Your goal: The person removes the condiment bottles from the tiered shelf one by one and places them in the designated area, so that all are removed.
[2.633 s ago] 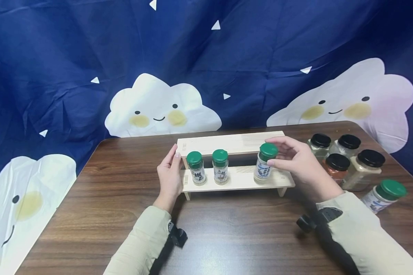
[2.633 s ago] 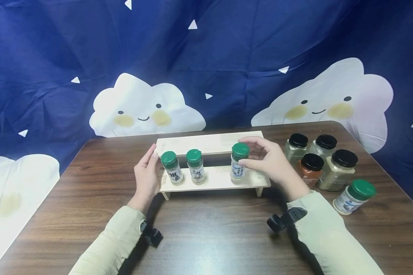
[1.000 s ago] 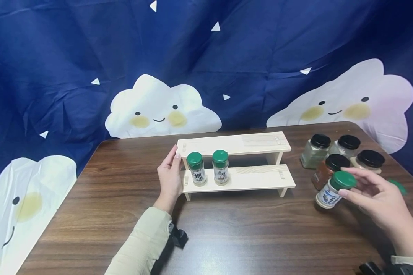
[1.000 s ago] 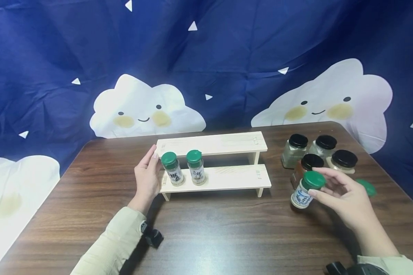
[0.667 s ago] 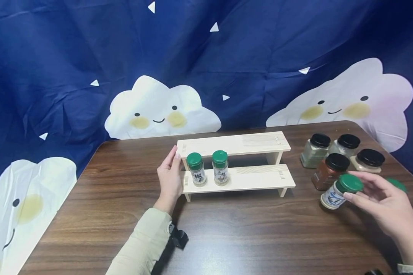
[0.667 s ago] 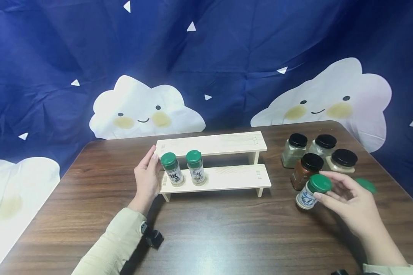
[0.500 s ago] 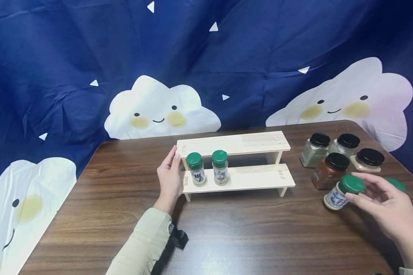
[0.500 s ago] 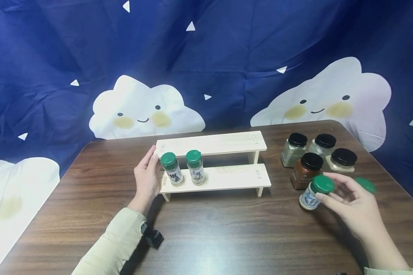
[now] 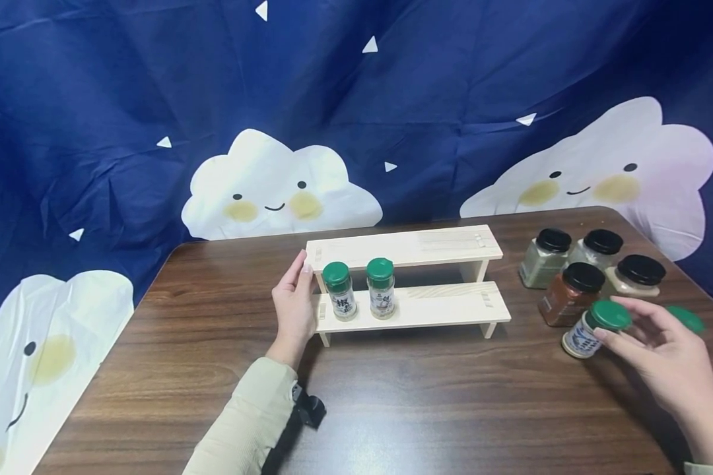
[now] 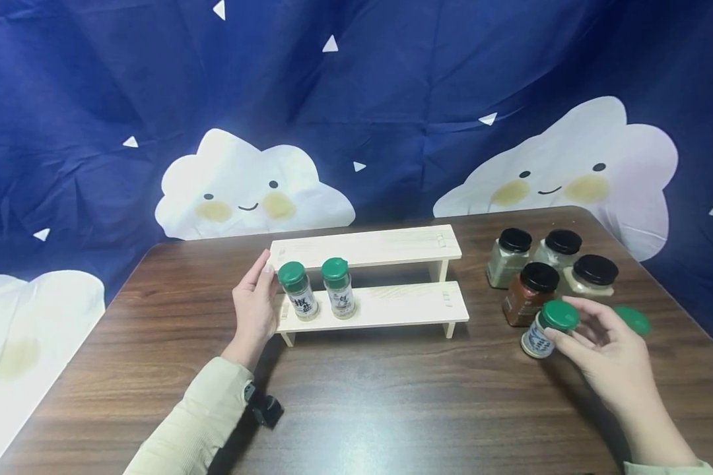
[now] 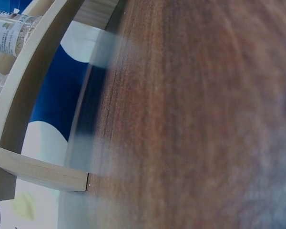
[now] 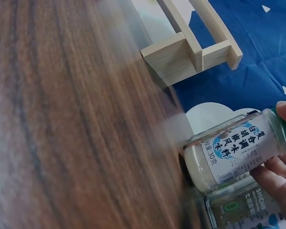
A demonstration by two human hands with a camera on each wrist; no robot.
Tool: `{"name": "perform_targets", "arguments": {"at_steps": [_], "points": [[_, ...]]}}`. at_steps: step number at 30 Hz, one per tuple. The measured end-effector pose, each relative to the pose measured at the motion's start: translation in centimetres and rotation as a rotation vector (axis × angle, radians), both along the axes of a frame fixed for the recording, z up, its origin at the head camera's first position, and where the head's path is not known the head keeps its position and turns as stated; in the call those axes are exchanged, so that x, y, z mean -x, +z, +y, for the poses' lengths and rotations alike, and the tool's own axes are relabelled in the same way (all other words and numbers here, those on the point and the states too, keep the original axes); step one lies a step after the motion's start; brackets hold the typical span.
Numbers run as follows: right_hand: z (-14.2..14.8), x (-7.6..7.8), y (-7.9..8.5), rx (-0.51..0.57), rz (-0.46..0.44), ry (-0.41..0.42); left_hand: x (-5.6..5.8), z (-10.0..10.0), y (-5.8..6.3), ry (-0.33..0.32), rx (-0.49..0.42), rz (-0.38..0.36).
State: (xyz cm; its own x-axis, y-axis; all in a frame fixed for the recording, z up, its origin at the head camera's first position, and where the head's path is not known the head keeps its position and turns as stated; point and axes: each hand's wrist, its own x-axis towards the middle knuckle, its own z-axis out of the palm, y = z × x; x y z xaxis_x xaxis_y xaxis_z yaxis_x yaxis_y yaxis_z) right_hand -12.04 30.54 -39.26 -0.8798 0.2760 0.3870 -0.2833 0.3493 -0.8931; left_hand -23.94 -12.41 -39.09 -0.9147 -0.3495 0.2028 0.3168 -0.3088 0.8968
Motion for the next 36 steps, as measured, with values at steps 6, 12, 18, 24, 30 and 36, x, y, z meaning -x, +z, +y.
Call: {"name": "perform_targets", "arguments": {"at_steps": [6, 12, 18, 24, 30, 36], "points": [[0.2, 0.3, -0.2, -0.074, -0.052, -0.032, 0.0, 0.0, 0.0, -0.004, -0.003, 0.008], [0.1, 0.4, 0.0, -0.066, -0.043, -0.018, 0.2, 0.0, -0.1, -0.015, -0.006, 0.019], [0.5, 0.3, -0.2, -0.104, -0.077, -0.022, 0.1, 0.0, -0.1, -0.017, -0.012, 0.016], [1.0, 0.4, -0.8, -0.157, -0.069, -0.006, 0.1, 0.0, 0.0, -0.018, -0.013, 0.013], [0.3, 0.1, 0.4, -0.131, -0.028, -0.007, 0.1, 0.0, 0.0, -0.02, -0.008, 0.009], [-0.7, -0.2, 3.0, -0.119, -0.067, -0.008, 0.1, 0.0, 0.0, -0.01, 0.002, 0.0]]}}
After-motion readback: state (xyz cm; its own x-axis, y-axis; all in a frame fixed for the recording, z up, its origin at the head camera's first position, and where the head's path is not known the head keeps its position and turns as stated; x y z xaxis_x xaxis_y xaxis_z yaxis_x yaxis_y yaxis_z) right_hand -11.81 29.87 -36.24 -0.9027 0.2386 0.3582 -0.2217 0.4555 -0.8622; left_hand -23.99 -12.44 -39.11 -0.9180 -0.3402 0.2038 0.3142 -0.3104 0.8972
